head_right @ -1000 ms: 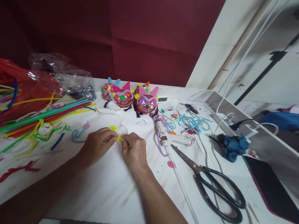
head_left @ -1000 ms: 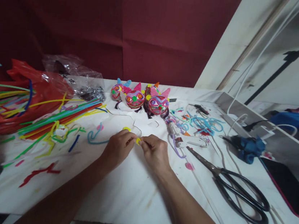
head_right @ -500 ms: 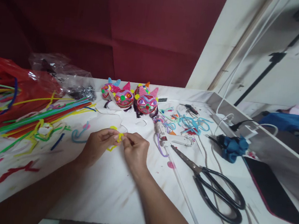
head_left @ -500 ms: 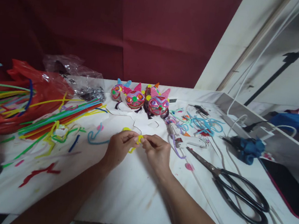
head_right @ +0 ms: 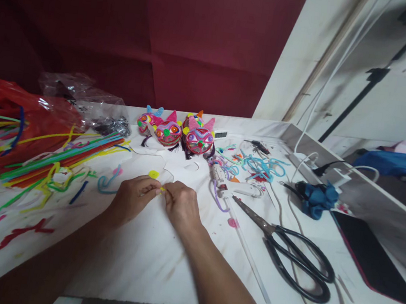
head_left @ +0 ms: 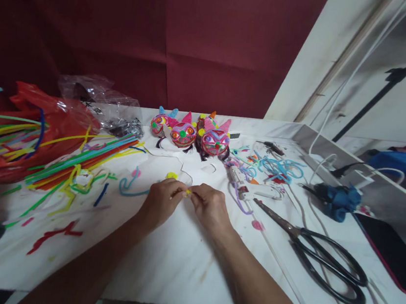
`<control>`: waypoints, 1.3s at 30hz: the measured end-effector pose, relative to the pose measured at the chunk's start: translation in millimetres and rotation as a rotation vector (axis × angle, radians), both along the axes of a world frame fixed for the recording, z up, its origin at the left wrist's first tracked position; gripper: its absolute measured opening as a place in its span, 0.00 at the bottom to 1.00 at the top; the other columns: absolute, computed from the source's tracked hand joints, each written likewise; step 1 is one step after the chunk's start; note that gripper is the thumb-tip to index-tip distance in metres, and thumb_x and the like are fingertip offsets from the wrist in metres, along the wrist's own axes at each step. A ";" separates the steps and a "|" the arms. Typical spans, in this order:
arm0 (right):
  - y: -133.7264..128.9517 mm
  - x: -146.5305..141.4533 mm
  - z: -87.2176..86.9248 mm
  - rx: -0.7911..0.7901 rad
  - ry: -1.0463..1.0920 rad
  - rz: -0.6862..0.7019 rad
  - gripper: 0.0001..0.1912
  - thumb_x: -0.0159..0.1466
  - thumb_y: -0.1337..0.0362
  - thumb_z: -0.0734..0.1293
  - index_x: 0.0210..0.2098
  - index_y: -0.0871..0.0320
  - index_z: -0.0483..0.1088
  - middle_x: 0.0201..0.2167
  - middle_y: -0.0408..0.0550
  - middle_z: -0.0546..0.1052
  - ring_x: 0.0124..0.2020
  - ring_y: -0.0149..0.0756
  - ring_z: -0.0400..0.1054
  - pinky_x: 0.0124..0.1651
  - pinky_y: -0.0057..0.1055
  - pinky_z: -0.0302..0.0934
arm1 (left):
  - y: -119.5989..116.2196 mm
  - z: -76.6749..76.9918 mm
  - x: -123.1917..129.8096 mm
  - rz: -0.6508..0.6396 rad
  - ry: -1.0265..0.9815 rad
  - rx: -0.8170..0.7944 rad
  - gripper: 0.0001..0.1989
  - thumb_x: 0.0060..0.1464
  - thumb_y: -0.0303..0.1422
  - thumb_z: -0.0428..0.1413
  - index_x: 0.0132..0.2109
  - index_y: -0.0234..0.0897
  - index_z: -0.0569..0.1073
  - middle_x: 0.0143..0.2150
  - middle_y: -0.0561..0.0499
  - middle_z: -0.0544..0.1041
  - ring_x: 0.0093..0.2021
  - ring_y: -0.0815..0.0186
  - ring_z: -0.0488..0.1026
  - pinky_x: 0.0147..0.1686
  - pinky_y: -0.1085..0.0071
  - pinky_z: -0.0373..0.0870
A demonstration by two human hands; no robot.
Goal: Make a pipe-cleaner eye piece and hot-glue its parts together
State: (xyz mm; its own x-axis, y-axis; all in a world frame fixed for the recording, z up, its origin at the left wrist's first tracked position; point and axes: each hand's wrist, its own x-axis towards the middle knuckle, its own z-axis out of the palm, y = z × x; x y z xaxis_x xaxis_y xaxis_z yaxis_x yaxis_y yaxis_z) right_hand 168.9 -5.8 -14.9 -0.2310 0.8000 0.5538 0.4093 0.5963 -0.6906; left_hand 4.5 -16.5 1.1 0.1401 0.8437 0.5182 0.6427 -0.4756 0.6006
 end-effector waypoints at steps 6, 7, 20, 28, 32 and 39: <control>0.1 -0.6 1.7 -0.175 0.092 -0.053 0.07 0.59 0.67 0.68 0.29 0.56 0.80 0.21 0.45 0.78 0.23 0.34 0.70 0.28 0.27 0.60 | 3.6 0.5 -5.8 -0.047 0.108 0.149 0.07 0.57 0.25 0.55 0.34 0.37 0.78 0.33 0.51 0.80 0.33 0.66 0.77 0.35 0.75 0.71; 0.3 -0.8 1.7 -0.200 0.111 -0.055 0.07 0.59 0.66 0.68 0.29 0.56 0.80 0.20 0.44 0.77 0.23 0.34 0.70 0.28 0.27 0.60 | 4.2 0.3 -6.4 -0.061 0.126 0.158 0.08 0.57 0.25 0.55 0.34 0.37 0.78 0.32 0.51 0.80 0.34 0.66 0.77 0.35 0.75 0.71; -1.1 -8.2 2.9 -0.507 0.492 -0.039 0.11 0.51 0.58 0.72 0.26 0.60 0.80 0.16 0.44 0.75 0.16 0.29 0.62 0.20 0.26 0.57 | -0.6 2.7 3.8 0.060 -0.226 -0.181 0.07 0.51 0.31 0.56 0.32 0.37 0.79 0.28 0.51 0.79 0.27 0.66 0.76 0.29 0.72 0.75; -2.2 -7.7 11.3 -0.640 0.638 -0.023 0.08 0.47 0.61 0.73 0.24 0.60 0.79 0.14 0.42 0.74 0.15 0.29 0.62 0.20 0.28 0.61 | 4.3 0.3 6.8 0.003 -0.587 -0.457 0.12 0.43 0.38 0.62 0.33 0.35 0.81 0.28 0.51 0.81 0.29 0.63 0.79 0.30 0.69 0.80; -3.5 -6.6 18.3 -0.684 0.679 -0.021 0.08 0.45 0.62 0.74 0.23 0.60 0.78 0.14 0.42 0.74 0.15 0.29 0.63 0.20 0.28 0.61 | 5.0 -1.5 5.4 0.013 -0.608 -0.454 0.11 0.42 0.35 0.62 0.34 0.36 0.82 0.28 0.51 0.82 0.29 0.63 0.79 0.32 0.69 0.80; -3.6 -9.0 17.6 -0.685 0.723 -0.002 0.08 0.45 0.62 0.74 0.23 0.60 0.77 0.14 0.42 0.74 0.15 0.29 0.63 0.20 0.29 0.61 | 3.9 3.7 8.3 0.027 -0.676 -0.465 0.10 0.40 0.34 0.63 0.32 0.36 0.81 0.29 0.52 0.82 0.27 0.65 0.79 0.30 0.70 0.79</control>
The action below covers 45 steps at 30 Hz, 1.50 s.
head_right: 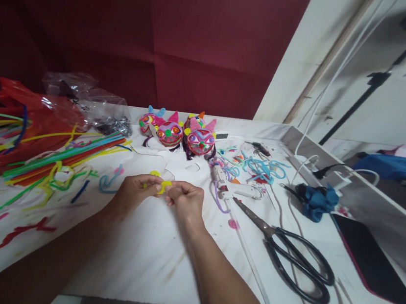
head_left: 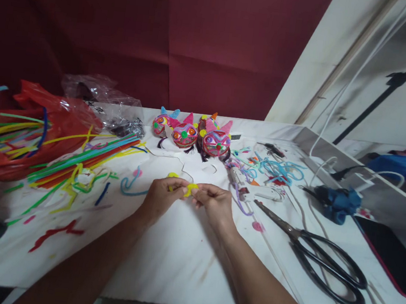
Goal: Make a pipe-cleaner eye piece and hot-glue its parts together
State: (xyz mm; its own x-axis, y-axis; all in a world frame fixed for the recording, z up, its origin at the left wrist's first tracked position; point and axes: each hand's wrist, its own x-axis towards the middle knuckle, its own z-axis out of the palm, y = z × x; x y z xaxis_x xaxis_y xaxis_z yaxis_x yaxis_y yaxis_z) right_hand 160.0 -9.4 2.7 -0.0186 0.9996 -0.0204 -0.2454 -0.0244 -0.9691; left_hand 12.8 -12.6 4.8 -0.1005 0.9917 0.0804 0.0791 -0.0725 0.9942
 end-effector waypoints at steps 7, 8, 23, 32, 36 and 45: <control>0.6 -1.5 -2.9 -0.024 0.047 -0.026 0.10 0.45 0.61 0.76 0.25 0.60 0.78 0.16 0.43 0.76 0.16 0.31 0.65 0.22 0.30 0.64 | -2.6 -1.3 1.6 0.017 0.149 0.040 0.09 0.45 0.35 0.61 0.33 0.35 0.81 0.24 0.52 0.80 0.26 0.63 0.79 0.30 0.71 0.76; 0.6 -2.0 -3.4 -0.032 0.061 -0.025 0.10 0.44 0.61 0.76 0.25 0.60 0.78 0.16 0.44 0.76 0.17 0.31 0.66 0.22 0.30 0.64 | -2.7 -1.5 0.9 0.017 0.204 0.066 0.08 0.46 0.34 0.60 0.33 0.36 0.80 0.23 0.53 0.79 0.26 0.63 0.78 0.30 0.71 0.75; 7.5 16.9 -11.2 0.690 -0.785 0.087 0.09 0.62 0.70 0.67 0.30 0.56 0.79 0.26 0.47 0.77 0.27 0.33 0.70 0.33 0.28 0.61 | 0.9 -6.3 -16.6 -0.143 0.812 0.532 0.09 0.57 0.25 0.54 0.34 0.38 0.79 0.33 0.51 0.80 0.34 0.66 0.77 0.35 0.73 0.70; 5.3 18.4 -5.3 0.625 -0.811 0.077 0.11 0.60 0.74 0.67 0.26 0.56 0.78 0.23 0.43 0.76 0.24 0.31 0.67 0.31 0.26 0.57 | 4.9 -7.9 -22.7 -0.071 1.116 0.838 0.10 0.61 0.26 0.54 0.37 0.39 0.80 0.45 0.44 0.76 0.48 0.57 0.71 0.46 0.63 0.69; 6.3 17.6 -5.3 0.574 -0.745 0.080 0.10 0.59 0.71 0.68 0.23 0.55 0.77 0.21 0.42 0.75 0.23 0.31 0.66 0.30 0.27 0.57 | 2.4 0.3 -22.1 -0.054 1.273 0.907 0.10 0.63 0.26 0.54 0.35 0.40 0.79 0.42 0.46 0.78 0.49 0.56 0.70 0.45 0.61 0.65; 8.8 15.1 -11.6 0.235 -0.388 0.042 0.09 0.53 0.58 0.71 0.27 0.58 0.80 0.17 0.42 0.72 0.19 0.31 0.61 0.24 0.29 0.55 | -0.8 4.5 -18.3 0.054 1.116 0.781 0.12 0.63 0.27 0.51 0.34 0.40 0.78 0.31 0.50 0.80 0.40 0.60 0.76 0.47 0.60 0.61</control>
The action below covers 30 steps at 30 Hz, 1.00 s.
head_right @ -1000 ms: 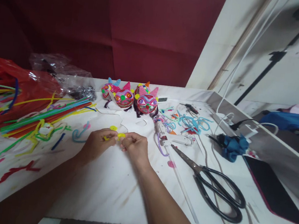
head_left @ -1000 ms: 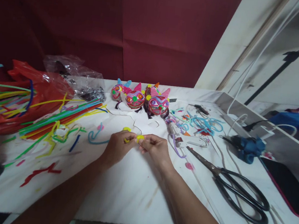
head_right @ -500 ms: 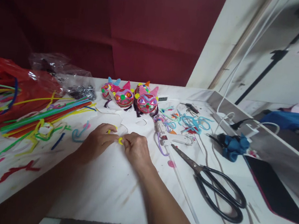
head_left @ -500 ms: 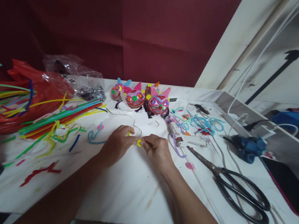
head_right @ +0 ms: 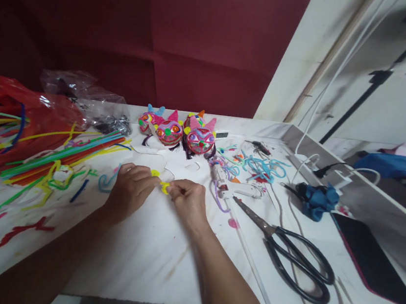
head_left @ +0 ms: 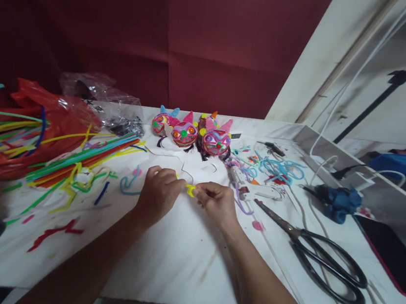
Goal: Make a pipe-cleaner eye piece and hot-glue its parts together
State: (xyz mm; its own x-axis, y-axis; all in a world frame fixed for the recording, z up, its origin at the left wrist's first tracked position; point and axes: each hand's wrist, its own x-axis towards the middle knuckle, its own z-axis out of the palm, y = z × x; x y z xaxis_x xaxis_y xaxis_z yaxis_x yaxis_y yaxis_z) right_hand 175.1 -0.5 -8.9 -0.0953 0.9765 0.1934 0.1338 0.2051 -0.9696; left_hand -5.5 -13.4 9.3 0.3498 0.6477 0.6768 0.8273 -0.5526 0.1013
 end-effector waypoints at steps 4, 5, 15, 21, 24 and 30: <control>-3.8 -4.7 3.1 -0.025 0.102 -0.047 0.10 0.52 0.58 0.71 0.27 0.59 0.80 0.17 0.43 0.73 0.18 0.31 0.61 0.23 0.29 0.55 | 0.6 -4.1 8.9 0.028 -0.482 -0.366 0.08 0.58 0.33 0.54 0.35 0.39 0.78 0.31 0.52 0.80 0.34 0.63 0.76 0.39 0.66 0.65; -4.9 -6.3 3.9 -0.021 0.125 -0.056 0.10 0.52 0.58 0.71 0.26 0.59 0.80 0.16 0.43 0.73 0.18 0.30 0.61 0.23 0.28 0.55 | 0.5 -5.6 11.7 0.039 -0.615 -0.459 0.08 0.56 0.35 0.55 0.34 0.39 0.78 0.29 0.52 0.79 0.33 0.63 0.75 0.37 0.68 0.66; -5.6 -8.6 5.9 -0.048 0.242 -0.073 0.09 0.51 0.59 0.72 0.26 0.59 0.80 0.16 0.42 0.73 0.18 0.30 0.62 0.23 0.28 0.57 | 5.8 -23.0 15.3 -0.143 -0.881 -0.681 0.10 0.54 0.38 0.57 0.33 0.37 0.78 0.33 0.49 0.77 0.36 0.63 0.74 0.38 0.69 0.69; -6.8 -6.0 5.3 0.120 0.039 -0.056 0.09 0.55 0.61 0.69 0.25 0.56 0.81 0.20 0.45 0.74 0.21 0.31 0.64 0.25 0.28 0.57 | 5.8 -14.8 4.1 -0.035 -0.165 0.082 0.09 0.61 0.29 0.57 0.36 0.42 0.81 0.34 0.51 0.78 0.38 0.63 0.74 0.42 0.64 0.64; -7.4 -6.3 4.9 0.139 0.000 -0.051 0.09 0.56 0.62 0.69 0.26 0.56 0.81 0.20 0.45 0.74 0.21 0.31 0.64 0.24 0.28 0.56 | 4.3 -10.9 3.4 -0.091 -0.017 0.194 0.11 0.65 0.28 0.53 0.37 0.38 0.79 0.31 0.51 0.78 0.34 0.65 0.74 0.37 0.66 0.64; -8.2 -6.0 5.3 0.217 -0.082 -0.065 0.09 0.58 0.66 0.68 0.26 0.55 0.81 0.21 0.44 0.74 0.22 0.31 0.64 0.26 0.28 0.55 | 2.1 -12.8 5.1 -0.110 -0.072 0.139 0.13 0.65 0.26 0.51 0.34 0.36 0.78 0.31 0.49 0.78 0.31 0.67 0.74 0.32 0.72 0.68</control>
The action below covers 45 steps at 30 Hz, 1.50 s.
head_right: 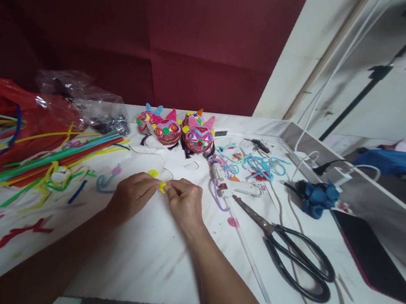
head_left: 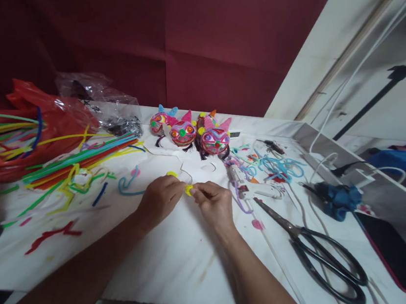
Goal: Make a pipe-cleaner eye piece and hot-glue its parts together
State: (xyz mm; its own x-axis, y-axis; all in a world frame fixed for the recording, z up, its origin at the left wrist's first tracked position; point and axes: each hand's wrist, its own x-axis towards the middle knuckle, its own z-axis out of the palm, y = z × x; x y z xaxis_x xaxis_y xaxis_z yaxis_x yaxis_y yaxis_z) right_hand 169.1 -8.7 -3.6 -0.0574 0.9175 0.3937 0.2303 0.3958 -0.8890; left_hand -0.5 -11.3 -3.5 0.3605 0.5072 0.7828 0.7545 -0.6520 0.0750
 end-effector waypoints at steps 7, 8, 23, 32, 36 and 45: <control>-3.7 -2.7 -0.1 0.066 -0.012 -0.051 0.09 0.59 0.68 0.68 0.25 0.56 0.81 0.19 0.42 0.72 0.21 0.31 0.65 0.27 0.28 0.57 | -4.8 -0.8 9.0 0.034 -0.275 -0.163 0.09 0.57 0.26 0.55 0.33 0.34 0.79 0.26 0.52 0.77 0.24 0.71 0.72 0.26 0.77 0.67; -4.1 -3.1 -0.2 0.070 -0.005 -0.056 0.09 0.59 0.68 0.68 0.26 0.56 0.81 0.19 0.42 0.73 0.21 0.31 0.65 0.27 0.28 0.57 | -5.1 -0.1 10.0 0.034 -0.316 -0.196 0.08 0.56 0.26 0.55 0.33 0.34 0.80 0.26 0.52 0.77 0.24 0.71 0.72 0.26 0.78 0.67; -4.0 -4.2 -2.1 0.061 0.075 -0.096 0.08 0.59 0.65 0.69 0.29 0.57 0.82 0.21 0.44 0.74 0.21 0.31 0.66 0.25 0.29 0.58 | -4.5 1.2 11.3 -0.051 -0.675 -0.692 0.10 0.53 0.35 0.57 0.34 0.38 0.83 0.23 0.55 0.76 0.25 0.70 0.72 0.28 0.76 0.68; -7.9 -11.3 -1.2 -0.070 0.281 -0.107 0.08 0.57 0.61 0.70 0.26 0.57 0.80 0.20 0.43 0.74 0.18 0.30 0.65 0.22 0.28 0.61 | -7.6 -3.3 22.3 -0.044 -0.892 -0.794 0.12 0.51 0.37 0.59 0.37 0.35 0.82 0.25 0.53 0.78 0.27 0.67 0.74 0.29 0.74 0.70; -6.5 -14.7 -6.2 -0.144 0.345 -0.102 0.10 0.56 0.58 0.71 0.29 0.58 0.80 0.20 0.44 0.77 0.19 0.32 0.67 0.23 0.30 0.65 | -6.7 -3.5 20.8 -0.008 -0.817 -0.751 0.10 0.52 0.36 0.58 0.35 0.36 0.81 0.26 0.53 0.78 0.26 0.68 0.73 0.27 0.75 0.68; 2.1 -2.4 -10.5 0.192 -0.147 -0.016 0.08 0.63 0.64 0.67 0.37 0.55 0.80 0.33 0.49 0.80 0.32 0.36 0.73 0.35 0.30 0.66 | -2.8 -0.8 6.8 0.025 -0.252 -0.346 0.09 0.59 0.27 0.53 0.34 0.37 0.77 0.31 0.51 0.77 0.33 0.66 0.75 0.34 0.74 0.70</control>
